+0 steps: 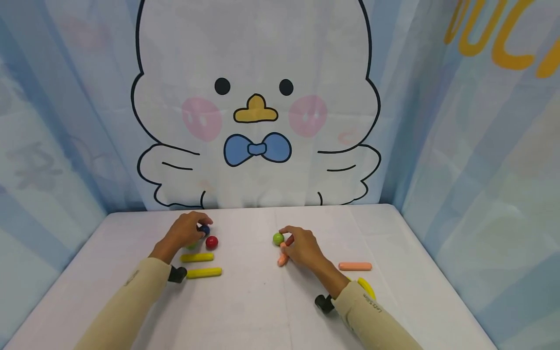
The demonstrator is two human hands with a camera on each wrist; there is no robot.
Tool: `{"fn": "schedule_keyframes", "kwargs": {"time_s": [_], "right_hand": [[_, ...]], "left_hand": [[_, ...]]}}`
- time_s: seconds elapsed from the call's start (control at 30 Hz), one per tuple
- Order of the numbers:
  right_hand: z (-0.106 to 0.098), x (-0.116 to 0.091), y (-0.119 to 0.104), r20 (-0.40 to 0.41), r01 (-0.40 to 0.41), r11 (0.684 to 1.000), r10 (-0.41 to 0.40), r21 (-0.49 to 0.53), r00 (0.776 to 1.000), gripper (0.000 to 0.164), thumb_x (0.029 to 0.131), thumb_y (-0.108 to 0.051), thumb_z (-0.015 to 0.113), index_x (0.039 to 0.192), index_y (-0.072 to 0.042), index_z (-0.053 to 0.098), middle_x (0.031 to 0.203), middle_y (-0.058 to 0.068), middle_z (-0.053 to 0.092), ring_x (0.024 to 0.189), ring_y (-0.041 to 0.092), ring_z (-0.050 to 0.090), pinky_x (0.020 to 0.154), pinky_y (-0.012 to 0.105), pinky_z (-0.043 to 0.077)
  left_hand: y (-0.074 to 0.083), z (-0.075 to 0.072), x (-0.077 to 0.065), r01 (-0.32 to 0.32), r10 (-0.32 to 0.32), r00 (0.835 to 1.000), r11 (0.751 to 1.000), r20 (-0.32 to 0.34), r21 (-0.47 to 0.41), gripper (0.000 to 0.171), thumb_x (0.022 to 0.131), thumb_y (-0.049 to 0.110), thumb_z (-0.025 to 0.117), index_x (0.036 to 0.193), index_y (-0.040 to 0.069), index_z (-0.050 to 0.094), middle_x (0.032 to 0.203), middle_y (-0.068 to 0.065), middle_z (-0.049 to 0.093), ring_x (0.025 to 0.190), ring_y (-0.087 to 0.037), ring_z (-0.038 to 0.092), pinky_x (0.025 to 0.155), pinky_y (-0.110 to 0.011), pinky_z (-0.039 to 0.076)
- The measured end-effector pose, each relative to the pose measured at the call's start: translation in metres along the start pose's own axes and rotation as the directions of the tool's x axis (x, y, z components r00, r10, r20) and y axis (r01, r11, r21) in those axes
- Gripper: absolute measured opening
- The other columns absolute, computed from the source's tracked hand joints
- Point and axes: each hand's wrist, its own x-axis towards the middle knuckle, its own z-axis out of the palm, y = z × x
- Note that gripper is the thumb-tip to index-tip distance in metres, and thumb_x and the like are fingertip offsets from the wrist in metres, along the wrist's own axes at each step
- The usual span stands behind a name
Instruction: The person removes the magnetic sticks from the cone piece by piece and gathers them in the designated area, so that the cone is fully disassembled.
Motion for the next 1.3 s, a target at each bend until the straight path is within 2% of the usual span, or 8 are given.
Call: {"fn": "schedule_keyframes", "kwargs": {"time_s": [0.1, 0.27, 0.5, 0.7, 0.9, 1.1, 1.3], "right_hand": [[0.000, 0.000, -0.001, 0.006, 0.002, 1.000, -0.002, 0.004, 1.000, 0.043, 0.094, -0.014, 0.081, 0.136, -0.017, 0.071, 0.096, 0.003, 0.074, 0.087, 0.019, 0.062, 0.080, 0.038, 0.051], [0.000, 0.000, -0.001, 0.006, 0.010, 1.000, -0.010, -0.001, 1.000, 0.043, 0.095, -0.015, 0.081, 0.137, -0.018, 0.071, 0.097, 0.003, 0.075, 0.086, 0.019, 0.062, 0.079, 0.037, 0.050], [0.001, 0.001, 0.001, 0.004, 0.022, 1.000, -0.022, -0.003, 1.000, 0.042, 0.093, -0.015, 0.082, 0.134, -0.022, 0.073, 0.098, 0.000, 0.078, 0.088, 0.018, 0.063, 0.078, 0.035, 0.048], [0.002, 0.000, 0.001, 0.000, 0.033, 0.999, -0.033, 0.027, 0.999, 0.040, 0.092, -0.017, 0.083, 0.131, -0.021, 0.074, 0.100, 0.001, 0.080, 0.096, 0.021, 0.067, 0.083, 0.038, 0.052], [0.002, -0.002, 0.001, 0.021, -0.013, 0.999, 0.012, 0.032, 1.000, 0.033, 0.089, -0.024, 0.087, 0.119, -0.014, 0.077, 0.090, 0.001, 0.075, 0.079, 0.017, 0.063, 0.070, 0.032, 0.050], [0.002, -0.006, -0.002, 0.048, -0.013, 1.000, 0.012, 0.020, 0.999, 0.028, 0.085, -0.024, 0.090, 0.107, -0.012, 0.078, 0.082, 0.000, 0.070, 0.074, 0.015, 0.060, 0.066, 0.029, 0.048], [0.004, -0.009, -0.007, 0.046, 0.034, 0.999, -0.035, 0.011, 0.998, 0.026, 0.084, -0.017, 0.090, 0.105, -0.010, 0.079, 0.079, -0.001, 0.070, 0.073, 0.013, 0.060, 0.066, 0.029, 0.047]], "left_hand": [[0.001, -0.002, -0.004, -0.007, 0.008, 1.000, 1.000, -0.023, 0.004, 0.039, 0.097, 0.002, 0.073, 0.136, 0.007, 0.068, 0.140, -0.023, 0.067, 0.120, -0.041, 0.064, 0.106, -0.057, 0.055], [0.008, -0.007, -0.009, -0.041, 0.041, 0.994, 0.999, -0.096, 0.003, 0.038, 0.099, 0.005, 0.072, 0.137, 0.007, 0.067, 0.139, -0.021, 0.067, 0.124, -0.042, 0.063, 0.106, -0.058, 0.054], [0.037, -0.001, -0.016, -0.139, 0.136, 0.977, 0.990, -0.165, -0.004, 0.038, 0.097, 0.006, 0.076, 0.135, 0.010, 0.069, 0.136, -0.015, 0.070, 0.122, -0.039, 0.065, 0.101, -0.053, 0.058], [0.070, 0.017, -0.019, -0.242, 0.241, 0.958, 0.970, -0.155, 0.016, 0.034, 0.094, 0.008, 0.080, 0.127, 0.014, 0.074, 0.131, -0.009, 0.074, 0.115, -0.032, 0.067, 0.098, -0.048, 0.059], [0.095, 0.041, -0.017, -0.289, 0.287, 0.955, 0.957, -0.079, -0.011, 0.036, 0.092, 0.009, 0.083, 0.127, 0.014, 0.075, 0.128, -0.008, 0.075, 0.112, -0.030, 0.069, 0.096, -0.044, 0.060], [0.110, 0.064, -0.016, -0.334, 0.331, 0.942, 0.942, -0.058, -0.047, 0.036, 0.090, 0.008, 0.085, 0.124, 0.015, 0.076, 0.122, -0.006, 0.076, 0.103, -0.024, 0.070, 0.091, -0.041, 0.061], [0.118, 0.079, -0.012, -0.398, 0.393, 0.916, 0.916, -0.080, -0.054, 0.026, 0.089, 0.003, 0.083, 0.113, 0.012, 0.079, 0.107, -0.005, 0.076, 0.094, -0.025, 0.072, 0.087, -0.040, 0.061]]}}
